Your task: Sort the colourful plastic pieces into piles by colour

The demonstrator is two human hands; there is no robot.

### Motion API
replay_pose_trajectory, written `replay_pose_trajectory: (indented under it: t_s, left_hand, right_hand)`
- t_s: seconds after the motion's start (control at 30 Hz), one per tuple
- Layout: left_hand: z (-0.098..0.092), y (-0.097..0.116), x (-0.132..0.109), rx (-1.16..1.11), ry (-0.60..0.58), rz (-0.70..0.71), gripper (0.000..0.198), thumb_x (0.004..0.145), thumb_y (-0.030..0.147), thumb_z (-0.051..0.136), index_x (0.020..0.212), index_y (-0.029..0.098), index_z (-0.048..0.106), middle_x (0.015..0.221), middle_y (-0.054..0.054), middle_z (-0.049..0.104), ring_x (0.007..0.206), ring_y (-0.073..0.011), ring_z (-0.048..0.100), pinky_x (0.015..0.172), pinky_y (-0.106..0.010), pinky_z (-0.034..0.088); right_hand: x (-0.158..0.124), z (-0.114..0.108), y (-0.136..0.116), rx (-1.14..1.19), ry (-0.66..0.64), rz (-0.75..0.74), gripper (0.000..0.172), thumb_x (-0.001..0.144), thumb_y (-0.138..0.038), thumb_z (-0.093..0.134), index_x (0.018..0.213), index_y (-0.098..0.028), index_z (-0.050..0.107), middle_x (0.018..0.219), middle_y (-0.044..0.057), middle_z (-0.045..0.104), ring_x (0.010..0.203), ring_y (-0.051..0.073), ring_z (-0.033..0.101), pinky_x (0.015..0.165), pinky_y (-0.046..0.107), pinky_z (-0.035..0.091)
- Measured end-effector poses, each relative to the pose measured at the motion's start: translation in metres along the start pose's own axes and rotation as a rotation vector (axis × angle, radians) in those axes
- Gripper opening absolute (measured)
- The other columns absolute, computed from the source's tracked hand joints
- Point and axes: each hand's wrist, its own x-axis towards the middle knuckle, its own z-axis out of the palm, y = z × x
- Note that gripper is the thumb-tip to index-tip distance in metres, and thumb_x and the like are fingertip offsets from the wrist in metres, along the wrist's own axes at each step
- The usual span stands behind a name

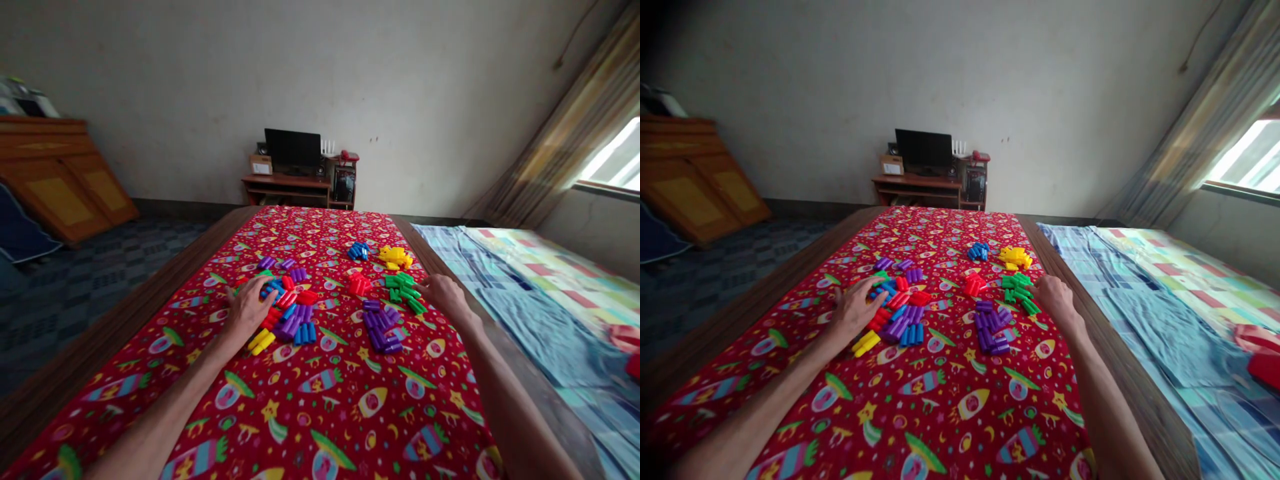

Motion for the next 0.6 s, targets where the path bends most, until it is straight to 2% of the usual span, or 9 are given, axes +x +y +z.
replay_pose_trajectory:
  t_s: [0.07,0.17,0.23,0.3,0.37,0.47,0.6]
  left_hand:
    - [-0.002,0.0,-0.001,0.008,0.032,0.006,0.03,0.09,0.032,0.048,0.114,0.021,0.061,0.125,-0.013,0.064,0.118,-0.0309,0.055,0.111,-0.067,0.014]
    - [-0.003,0.0,-0.002,0.018,0.042,0.035,0.031,0.093,0.03,0.041,0.113,0.02,0.062,0.126,-0.013,0.064,0.12,-0.0307,0.054,0.112,-0.068,0.009]
    - [-0.002,-0.001,-0.003,0.025,0.033,0.05,0.032,0.093,0.029,0.04,0.114,0.02,0.062,0.126,-0.013,0.063,0.12,-0.0306,0.055,0.113,-0.068,0.008]
    - [-0.002,-0.002,-0.004,0.03,0.015,0.052,0.033,0.092,0.028,0.04,0.115,0.02,0.062,0.126,-0.013,0.063,0.119,-0.0304,0.055,0.113,-0.067,0.009]
    - [-0.002,-0.002,-0.005,0.031,-0.009,0.048,0.034,0.091,0.026,0.04,0.115,0.02,0.062,0.125,-0.013,0.064,0.118,-0.0309,0.056,0.113,-0.067,0.012]
    - [-0.003,-0.002,-0.005,0.029,-0.018,0.041,0.034,0.09,0.025,0.039,0.114,0.02,0.062,0.125,-0.013,0.064,0.117,-0.031,0.057,0.112,-0.067,0.015]
    - [-0.002,-0.002,-0.005,0.033,-0.011,0.045,0.034,0.09,0.024,0.039,0.114,0.02,0.062,0.125,-0.012,0.064,0.118,-0.0295,0.057,0.114,-0.064,0.015]
  right_hand:
    - [-0.008,-0.002,-0.014,0.007,0.051,-0.078,0.032,0.092,-0.039,0.05,0.097,-0.019,0.074,0.089,0.012,0.073,0.08,0.022,0.067,0.06,0.025,0.04]
    - [-0.021,0.003,-0.037,0.149,0.031,-0.403,0.035,0.096,-0.038,0.044,0.104,-0.018,0.072,0.094,0.011,0.073,0.086,0.021,0.067,0.071,0.027,0.047]
    - [-0.032,0.01,-0.05,0.271,-0.008,-0.652,0.038,0.096,-0.043,0.045,0.114,-0.019,0.068,0.11,0.012,0.07,0.101,0.021,0.065,0.085,0.029,0.048]
    - [-0.042,0.018,-0.059,0.296,-0.053,-0.804,0.046,0.094,-0.05,0.048,0.126,-0.019,0.061,0.127,0.014,0.062,0.118,0.024,0.057,0.096,0.034,0.046]
    - [-0.051,0.025,-0.062,0.219,-0.102,-0.859,0.059,0.087,-0.057,0.055,0.134,-0.021,0.055,0.137,0.018,0.053,0.127,0.03,0.05,0.1,0.044,0.045]
    - [-0.061,0.037,-0.059,0.122,-0.111,-0.869,0.072,0.078,-0.063,0.063,0.139,-0.027,0.051,0.144,0.02,0.044,0.13,0.038,0.044,0.099,0.055,0.043]
    - [-0.07,0.054,-0.05,0.146,0.009,-0.818,0.06,0.085,-0.057,0.057,0.137,-0.027,0.053,0.141,0.018,0.045,0.131,0.035,0.041,0.103,0.054,0.04]
